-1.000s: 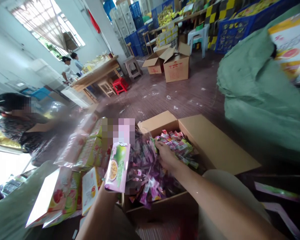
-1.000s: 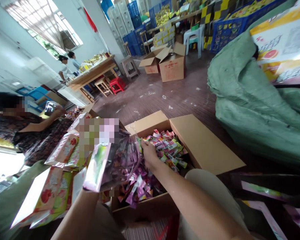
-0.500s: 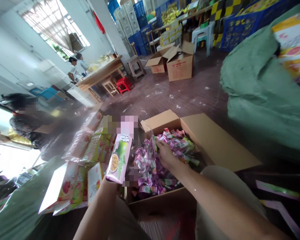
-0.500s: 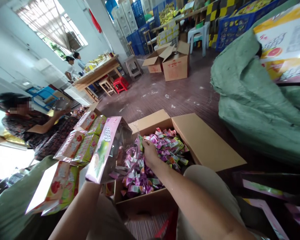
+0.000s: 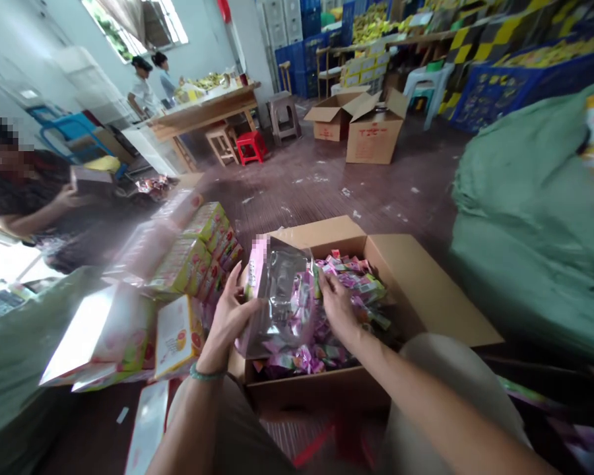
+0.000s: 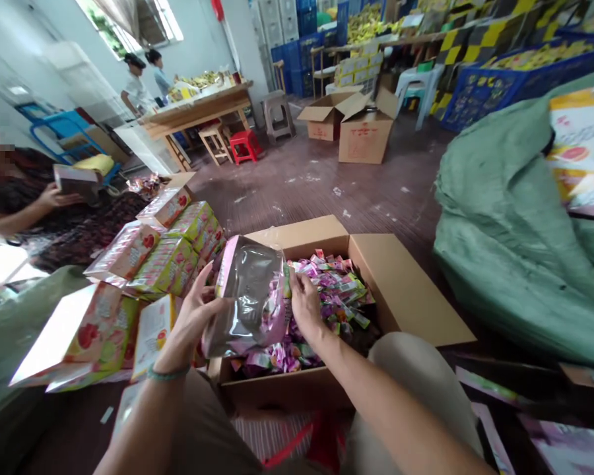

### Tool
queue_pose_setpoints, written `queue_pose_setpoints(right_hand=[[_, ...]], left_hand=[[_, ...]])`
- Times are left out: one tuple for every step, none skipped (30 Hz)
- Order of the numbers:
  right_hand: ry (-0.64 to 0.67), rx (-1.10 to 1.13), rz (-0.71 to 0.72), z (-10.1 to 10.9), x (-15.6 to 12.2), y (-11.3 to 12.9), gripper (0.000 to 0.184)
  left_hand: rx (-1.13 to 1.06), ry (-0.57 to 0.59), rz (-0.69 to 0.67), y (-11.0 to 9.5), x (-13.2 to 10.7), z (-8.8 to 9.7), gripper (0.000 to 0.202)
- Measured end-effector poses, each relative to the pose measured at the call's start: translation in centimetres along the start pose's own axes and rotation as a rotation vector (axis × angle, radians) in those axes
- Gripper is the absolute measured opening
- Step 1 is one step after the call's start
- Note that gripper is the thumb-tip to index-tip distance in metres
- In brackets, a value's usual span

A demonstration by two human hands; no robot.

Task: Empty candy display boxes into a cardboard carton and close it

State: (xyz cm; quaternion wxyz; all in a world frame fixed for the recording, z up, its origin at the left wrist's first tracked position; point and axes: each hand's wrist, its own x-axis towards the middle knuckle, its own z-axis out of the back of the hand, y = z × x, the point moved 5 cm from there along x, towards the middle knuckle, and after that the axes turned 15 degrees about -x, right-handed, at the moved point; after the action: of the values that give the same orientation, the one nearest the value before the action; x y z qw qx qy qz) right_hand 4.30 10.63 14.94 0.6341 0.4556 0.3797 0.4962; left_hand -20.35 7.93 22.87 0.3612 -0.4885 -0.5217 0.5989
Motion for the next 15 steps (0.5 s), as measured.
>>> queue_pose_setpoints(right_hand=[[-0.002, -0.127, 0.051, -0.1, -1.0, -0.4, 0.069], [0.017, -0.284, 0.099, -0.6, -2.2, -1.1, 0.076], [0.070, -0.466, 0.136, -1.3, -3.5, -2.2, 0.088], [0.166, -0.670, 0.149, -2.4, -4.8, -3.8, 0.101], [0.305, -0.863, 0.149, -3.7, -6.1, -5.7, 0.115], [0.425, -1.022, 0.151, -4.9, -7.1, -7.6, 0.123], [0.521, -1.140, 0.168, -6.0, -7.6, -9.2, 0.126], [0.588, -1.224, 0.191, -7.2, -7.7, -10.4, 0.125], [0.618, -1.278, 0.219, -8.3, -7.1, -11.1, 0.120], [0.628, -1.308, 0.244, -9.5, -6.0, -11.5, 0.112], [0.627, -1.327, 0.263, -10.7, -4.5, -11.6, 0.104], [0.624, -1.342, 0.276, -12.0, -2.8, -11.6, 0.096], [0.624, -1.355, 0.281, -13.3, -1.0, -11.6, 0.087], [0.632, -1.370, 0.279, -14.5, 0.8, -11.7, 0.077], [0.648, -1.387, 0.279, -15.7, 2.3, -11.9, 0.067]], left_hand=[[-0.045, -0.077, -0.024, 0.4, 0.4, 1.1, 0.104], [-0.107, -0.163, -0.054, 0.8, 0.7, 2.3, 0.096], [-0.180, -0.253, -0.099, 1.0, 1.0, 3.6, 0.086], [-0.262, -0.343, -0.153, 1.0, 1.2, 4.8, 0.076], [-0.345, -0.420, -0.196, 1.0, 1.3, 5.9, 0.064], [-0.426, -0.482, -0.219, 0.9, 1.4, 6.8, 0.053], [-0.496, -0.529, -0.220, 0.8, 1.4, 7.4, 0.044], [-0.553, -0.566, -0.214, 0.7, 1.3, 7.9, 0.037], [-0.592, -0.586, -0.207, 0.5, 1.2, 8.2, 0.032], [-0.614, -0.586, -0.202, 0.3, 1.1, 8.3, 0.028], [-0.622, -0.579, -0.200, 0.0, 1.0, 8.2, 0.026], [-0.625, -0.573, -0.197, -0.2, 0.9, 8.1, 0.026], [-0.624, -0.570, -0.190, -0.3, 0.8, 8.0, 0.027], [-0.627, -0.573, -0.176, -0.2, 0.8, 8.0, 0.029], [-0.634, -0.584, -0.152, -0.1, 0.8, 7.9, 0.030]])
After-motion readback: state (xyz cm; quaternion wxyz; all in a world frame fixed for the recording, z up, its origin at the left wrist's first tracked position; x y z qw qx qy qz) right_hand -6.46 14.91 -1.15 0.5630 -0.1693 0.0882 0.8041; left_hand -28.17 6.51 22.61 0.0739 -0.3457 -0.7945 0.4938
